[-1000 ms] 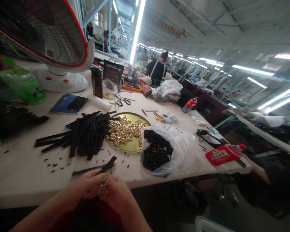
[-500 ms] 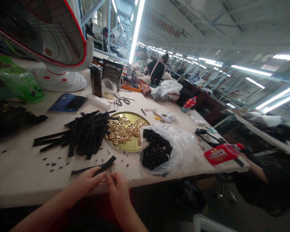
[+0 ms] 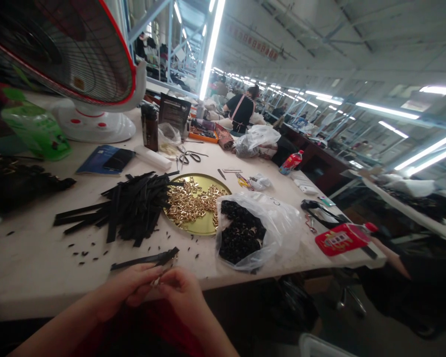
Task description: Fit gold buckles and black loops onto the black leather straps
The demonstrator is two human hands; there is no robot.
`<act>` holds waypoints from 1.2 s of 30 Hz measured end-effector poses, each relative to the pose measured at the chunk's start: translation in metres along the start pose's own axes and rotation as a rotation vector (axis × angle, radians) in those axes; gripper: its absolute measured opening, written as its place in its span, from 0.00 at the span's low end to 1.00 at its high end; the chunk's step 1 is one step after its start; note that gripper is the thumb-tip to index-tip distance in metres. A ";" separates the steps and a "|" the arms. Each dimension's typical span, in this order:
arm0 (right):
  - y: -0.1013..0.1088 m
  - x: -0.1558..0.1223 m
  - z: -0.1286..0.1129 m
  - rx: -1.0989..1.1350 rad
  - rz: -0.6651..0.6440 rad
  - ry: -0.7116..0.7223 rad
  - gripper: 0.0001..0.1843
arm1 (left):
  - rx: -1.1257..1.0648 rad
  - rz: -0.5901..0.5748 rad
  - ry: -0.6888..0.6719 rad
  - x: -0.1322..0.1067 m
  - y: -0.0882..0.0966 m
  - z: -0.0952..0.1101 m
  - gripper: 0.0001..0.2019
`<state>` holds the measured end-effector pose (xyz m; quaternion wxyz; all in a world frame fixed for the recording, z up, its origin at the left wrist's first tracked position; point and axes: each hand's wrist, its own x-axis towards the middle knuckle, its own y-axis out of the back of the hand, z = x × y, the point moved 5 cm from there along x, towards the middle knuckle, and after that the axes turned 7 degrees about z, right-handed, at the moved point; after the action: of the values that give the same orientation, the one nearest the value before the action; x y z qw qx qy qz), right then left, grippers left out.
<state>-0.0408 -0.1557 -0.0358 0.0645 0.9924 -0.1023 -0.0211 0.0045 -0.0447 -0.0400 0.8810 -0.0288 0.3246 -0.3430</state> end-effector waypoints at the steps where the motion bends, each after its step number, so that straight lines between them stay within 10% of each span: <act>1: -0.001 0.000 0.001 0.007 -0.012 -0.029 0.04 | -0.011 -0.021 0.011 0.000 0.000 -0.002 0.17; 17: 0.007 0.006 -0.008 -0.032 0.177 0.138 0.05 | -0.010 0.117 -0.102 -0.003 -0.004 0.004 0.18; 29: 0.005 0.005 0.005 0.136 0.090 -0.075 0.11 | 0.409 0.255 -0.310 -0.006 0.002 0.019 0.14; 36: -0.005 0.008 0.011 0.396 0.064 -0.210 0.10 | 0.385 0.272 -0.212 0.002 0.006 0.010 0.13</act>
<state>-0.0330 -0.1536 -0.0474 -0.1420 0.9744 -0.1419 -0.1016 0.0145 -0.0430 -0.0350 0.9373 0.1474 0.1602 -0.2721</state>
